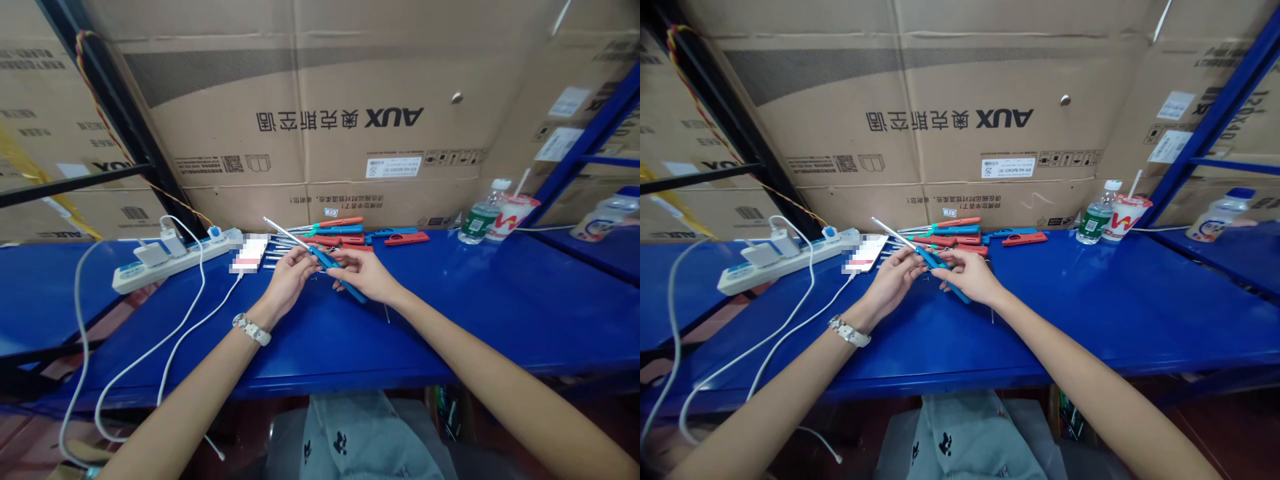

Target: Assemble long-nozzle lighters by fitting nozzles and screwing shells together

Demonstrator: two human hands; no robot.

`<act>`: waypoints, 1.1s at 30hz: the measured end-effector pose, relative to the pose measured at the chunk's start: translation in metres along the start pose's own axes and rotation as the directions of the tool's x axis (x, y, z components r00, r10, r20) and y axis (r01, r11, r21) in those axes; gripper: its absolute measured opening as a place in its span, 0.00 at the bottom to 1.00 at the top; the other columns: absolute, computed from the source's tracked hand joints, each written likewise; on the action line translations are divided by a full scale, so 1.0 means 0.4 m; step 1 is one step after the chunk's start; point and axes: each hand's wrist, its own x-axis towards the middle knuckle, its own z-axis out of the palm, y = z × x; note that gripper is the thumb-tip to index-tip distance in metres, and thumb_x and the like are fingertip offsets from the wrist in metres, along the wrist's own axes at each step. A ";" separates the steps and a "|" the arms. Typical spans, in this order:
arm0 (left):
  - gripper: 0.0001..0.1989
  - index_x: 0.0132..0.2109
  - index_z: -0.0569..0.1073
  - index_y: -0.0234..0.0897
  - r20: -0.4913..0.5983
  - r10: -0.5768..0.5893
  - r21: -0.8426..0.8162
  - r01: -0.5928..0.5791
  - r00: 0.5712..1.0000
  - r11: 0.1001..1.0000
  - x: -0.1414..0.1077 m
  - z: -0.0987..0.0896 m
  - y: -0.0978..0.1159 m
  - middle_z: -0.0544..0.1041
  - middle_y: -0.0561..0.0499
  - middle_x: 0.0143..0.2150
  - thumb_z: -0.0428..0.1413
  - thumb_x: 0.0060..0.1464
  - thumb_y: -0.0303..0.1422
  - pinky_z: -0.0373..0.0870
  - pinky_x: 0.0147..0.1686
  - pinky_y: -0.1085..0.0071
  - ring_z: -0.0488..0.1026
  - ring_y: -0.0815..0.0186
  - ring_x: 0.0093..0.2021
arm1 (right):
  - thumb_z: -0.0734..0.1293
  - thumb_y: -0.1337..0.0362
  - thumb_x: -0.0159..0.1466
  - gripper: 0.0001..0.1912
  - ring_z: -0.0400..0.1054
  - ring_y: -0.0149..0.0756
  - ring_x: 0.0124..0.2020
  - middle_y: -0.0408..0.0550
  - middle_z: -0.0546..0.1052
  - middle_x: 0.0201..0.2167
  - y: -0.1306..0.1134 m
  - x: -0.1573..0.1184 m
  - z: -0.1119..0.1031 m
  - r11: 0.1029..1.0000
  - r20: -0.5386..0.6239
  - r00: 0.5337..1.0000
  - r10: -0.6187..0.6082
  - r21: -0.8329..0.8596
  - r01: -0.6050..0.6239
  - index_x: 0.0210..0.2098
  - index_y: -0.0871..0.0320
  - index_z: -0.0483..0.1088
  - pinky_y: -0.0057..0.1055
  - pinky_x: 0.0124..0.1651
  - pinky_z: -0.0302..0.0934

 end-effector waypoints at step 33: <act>0.09 0.30 0.76 0.33 -0.252 -0.129 -0.116 0.103 0.959 0.988 0.117 0.003 -0.039 0.80 0.48 0.35 0.61 0.57 0.20 0.76 0.59 0.63 0.79 0.64 0.48 | 0.60 0.64 0.71 0.11 0.62 0.34 0.27 0.42 0.71 0.26 -0.068 0.152 -0.097 0.683 0.274 0.952 -0.135 -0.670 0.290 0.32 0.55 0.69 0.31 0.34 0.54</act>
